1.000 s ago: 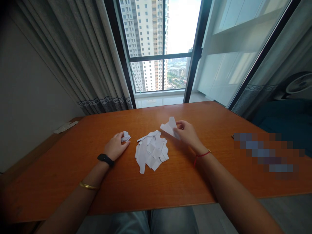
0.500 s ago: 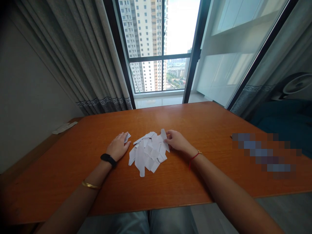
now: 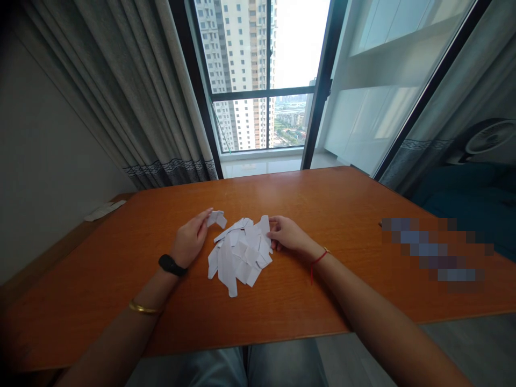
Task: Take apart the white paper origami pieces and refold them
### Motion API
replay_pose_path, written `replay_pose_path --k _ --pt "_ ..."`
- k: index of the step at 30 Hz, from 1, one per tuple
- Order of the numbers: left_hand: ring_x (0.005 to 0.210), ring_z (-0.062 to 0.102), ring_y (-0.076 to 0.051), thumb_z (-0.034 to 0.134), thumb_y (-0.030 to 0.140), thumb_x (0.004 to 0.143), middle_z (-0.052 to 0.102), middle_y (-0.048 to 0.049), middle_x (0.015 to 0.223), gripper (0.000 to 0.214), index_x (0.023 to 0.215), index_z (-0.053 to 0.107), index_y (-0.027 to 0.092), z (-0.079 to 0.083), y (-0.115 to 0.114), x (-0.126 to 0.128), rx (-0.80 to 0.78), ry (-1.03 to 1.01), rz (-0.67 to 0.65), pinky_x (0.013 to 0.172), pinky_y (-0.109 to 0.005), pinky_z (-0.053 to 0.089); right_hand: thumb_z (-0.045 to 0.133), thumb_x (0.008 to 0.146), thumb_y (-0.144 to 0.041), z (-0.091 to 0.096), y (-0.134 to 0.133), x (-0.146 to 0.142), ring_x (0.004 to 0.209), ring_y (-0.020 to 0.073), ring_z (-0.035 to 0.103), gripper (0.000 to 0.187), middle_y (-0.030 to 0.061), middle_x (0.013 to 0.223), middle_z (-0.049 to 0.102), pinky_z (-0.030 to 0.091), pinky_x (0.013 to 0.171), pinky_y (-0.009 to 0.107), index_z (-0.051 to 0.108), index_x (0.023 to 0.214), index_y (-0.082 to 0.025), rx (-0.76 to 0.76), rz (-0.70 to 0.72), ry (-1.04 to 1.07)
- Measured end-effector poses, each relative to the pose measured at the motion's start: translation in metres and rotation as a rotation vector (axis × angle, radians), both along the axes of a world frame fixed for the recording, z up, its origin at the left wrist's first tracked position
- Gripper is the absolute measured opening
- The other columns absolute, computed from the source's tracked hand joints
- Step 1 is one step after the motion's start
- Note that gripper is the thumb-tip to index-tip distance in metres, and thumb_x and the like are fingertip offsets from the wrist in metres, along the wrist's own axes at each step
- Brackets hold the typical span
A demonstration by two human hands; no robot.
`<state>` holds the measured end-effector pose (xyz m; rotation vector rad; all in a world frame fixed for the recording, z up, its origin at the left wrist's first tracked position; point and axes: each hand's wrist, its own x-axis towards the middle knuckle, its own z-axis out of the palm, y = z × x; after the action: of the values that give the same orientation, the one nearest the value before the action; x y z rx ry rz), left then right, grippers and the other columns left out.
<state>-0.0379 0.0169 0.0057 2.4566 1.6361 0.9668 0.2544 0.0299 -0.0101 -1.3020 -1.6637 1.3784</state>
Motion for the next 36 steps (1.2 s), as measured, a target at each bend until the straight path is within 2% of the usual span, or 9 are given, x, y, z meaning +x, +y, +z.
replay_pose_path --k 4,8,10,13,18,21,29,33,36 --pt "0.124 0.051 -0.022 0.049 0.034 0.091 0.056 -0.0052 0.134 0.046 0.136 0.046 0.025 0.006 -0.015 0.013 -0.141 -0.012 -0.363 0.110 -0.040 0.035 0.064 0.076 -0.015 0.003 -0.002 -0.002 0.043 0.0127 0.060 0.051 -0.0021 0.054 0.063 0.047 0.036 0.019 0.049 0.125 -0.012 -0.090 0.001 0.060" --pt "0.143 0.012 -0.037 0.080 0.058 0.055 0.019 -0.0113 0.156 0.113 0.148 0.024 0.027 -0.002 -0.020 0.019 -0.345 0.067 -0.474 0.113 -0.057 0.017 0.061 0.082 -0.026 0.012 -0.007 -0.007 0.048 0.0140 0.063 0.040 0.0026 0.065 0.067 0.046 0.035 0.018 0.053 0.119 -0.015 -0.128 -0.028 0.068" --pt "0.143 0.006 -0.039 0.080 0.062 0.049 0.012 -0.0149 0.157 0.125 0.150 0.017 0.026 -0.011 -0.020 0.022 -0.414 0.087 -0.465 0.112 -0.060 0.014 0.060 0.084 -0.034 0.016 -0.013 -0.011 0.045 0.0124 0.060 0.037 0.0012 0.064 0.065 0.044 0.034 0.018 0.055 0.116 -0.015 -0.099 0.031 0.064" --pt "0.144 0.008 -0.036 0.076 0.062 0.059 0.011 -0.0172 0.156 0.120 0.151 0.011 0.022 -0.021 -0.019 0.028 -0.416 0.053 -0.424 0.114 -0.057 0.014 0.065 0.080 -0.040 0.018 -0.023 -0.022 0.045 0.0103 0.055 0.044 -0.0006 0.068 0.063 0.044 0.036 0.020 0.054 0.116 -0.015 -0.026 0.142 0.056" --pt "0.145 0.005 -0.031 0.072 0.061 0.065 0.004 -0.0155 0.158 0.119 0.151 0.000 0.022 -0.026 -0.019 0.034 -0.376 -0.011 -0.388 0.116 -0.052 0.016 0.079 0.064 -0.026 0.012 -0.034 -0.041 0.087 0.0187 0.062 0.062 0.0063 0.106 0.065 0.053 0.071 0.028 0.052 0.119 -0.015 0.159 0.166 0.123" --pt "0.145 0.004 -0.033 0.072 0.060 0.066 0.003 -0.0153 0.158 0.118 0.151 0.000 0.023 -0.026 -0.019 0.034 -0.347 -0.025 -0.389 0.116 -0.053 0.015 0.076 0.063 -0.019 0.008 -0.033 -0.046 0.096 0.0217 0.061 0.062 0.0070 0.111 0.064 0.050 0.083 0.034 0.052 0.120 -0.015 0.202 0.097 0.102" --pt "0.142 -0.005 -0.043 0.081 0.063 0.047 -0.004 -0.0135 0.158 0.127 0.150 0.012 0.033 -0.014 -0.019 0.024 -0.340 0.026 -0.355 0.108 -0.068 0.007 0.075 0.062 -0.017 0.012 -0.020 -0.030 0.102 0.0222 0.059 0.063 0.0050 0.116 0.063 0.045 0.093 0.037 0.054 0.121 -0.016 0.223 0.088 0.168" --pt "0.142 -0.007 -0.041 0.085 0.056 0.047 -0.023 -0.0122 0.154 0.138 0.149 -0.005 0.033 -0.013 -0.019 0.025 -0.230 -0.128 -0.278 0.112 -0.061 0.014 0.074 0.066 -0.022 0.017 -0.021 -0.026 0.094 0.0208 0.060 0.057 0.0046 0.109 0.065 0.048 0.084 0.033 0.056 0.119 -0.017 0.264 0.079 0.167" --pt "0.144 0.004 -0.037 0.083 0.048 0.058 -0.009 -0.0145 0.156 0.129 0.149 -0.008 0.031 -0.014 -0.016 0.029 -0.160 -0.321 -0.207 0.113 -0.056 0.017 0.075 0.068 -0.027 0.021 -0.023 -0.028 0.086 0.0188 0.058 0.048 0.0031 0.098 0.064 0.048 0.080 0.031 0.060 0.112 -0.016 0.361 0.030 0.089"
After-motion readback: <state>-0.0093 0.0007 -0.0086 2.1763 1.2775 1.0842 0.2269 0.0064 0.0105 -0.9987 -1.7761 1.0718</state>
